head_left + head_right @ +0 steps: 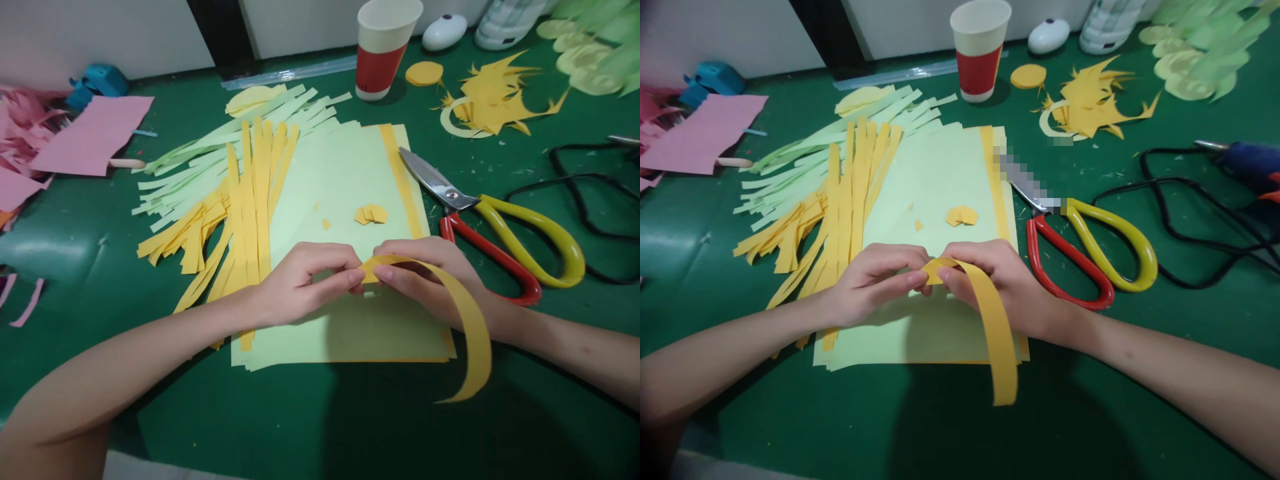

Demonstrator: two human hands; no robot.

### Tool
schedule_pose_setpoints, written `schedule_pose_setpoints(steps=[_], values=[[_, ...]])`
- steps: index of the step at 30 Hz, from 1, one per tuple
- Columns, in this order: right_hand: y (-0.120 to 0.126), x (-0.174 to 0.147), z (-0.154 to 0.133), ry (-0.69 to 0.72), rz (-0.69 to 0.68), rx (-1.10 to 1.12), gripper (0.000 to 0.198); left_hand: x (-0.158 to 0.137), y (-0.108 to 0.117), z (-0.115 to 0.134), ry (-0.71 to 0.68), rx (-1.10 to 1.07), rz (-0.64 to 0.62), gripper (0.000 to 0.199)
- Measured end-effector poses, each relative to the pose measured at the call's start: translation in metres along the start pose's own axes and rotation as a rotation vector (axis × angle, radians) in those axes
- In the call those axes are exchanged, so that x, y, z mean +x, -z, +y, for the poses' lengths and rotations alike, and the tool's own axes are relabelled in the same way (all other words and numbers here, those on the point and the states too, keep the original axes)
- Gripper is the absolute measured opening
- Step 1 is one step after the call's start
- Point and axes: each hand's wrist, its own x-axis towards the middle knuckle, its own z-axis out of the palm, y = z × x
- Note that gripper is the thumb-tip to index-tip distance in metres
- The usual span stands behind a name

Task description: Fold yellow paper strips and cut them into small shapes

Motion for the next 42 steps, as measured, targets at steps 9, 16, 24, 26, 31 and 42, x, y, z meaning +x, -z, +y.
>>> schedule_pose_setpoints(steps=[9,16,24,26,31,42], values=[[-0.004,0.002,-0.002,0.014,0.017,-0.065,0.025,0.002,-0.002,0.001,0.139,0.001,0.002,0.027],[-0.002,-0.005,0.007,-0.107,0.216,-0.054,0.008,0.001,-0.004,-0.003,0.127,0.008,0.109,0.021],[-0.006,0.004,-0.001,-0.208,0.243,0.1,0.011,0.0,-0.008,-0.004,0.029,0.0,0.344,0.008],[-0.006,0.006,-0.002,-0.231,0.261,0.108,0.01,0.0,-0.008,-0.005,-0.04,0.057,0.362,0.009],[-0.006,0.007,-0.007,-0.333,0.258,0.319,0.009,-0.002,-0.007,-0.009,-0.211,0.19,0.385,0.014],[-0.003,0.007,-0.004,-0.387,0.23,0.597,0.016,0.0,-0.008,-0.012,-0.246,0.229,0.422,0.013]])
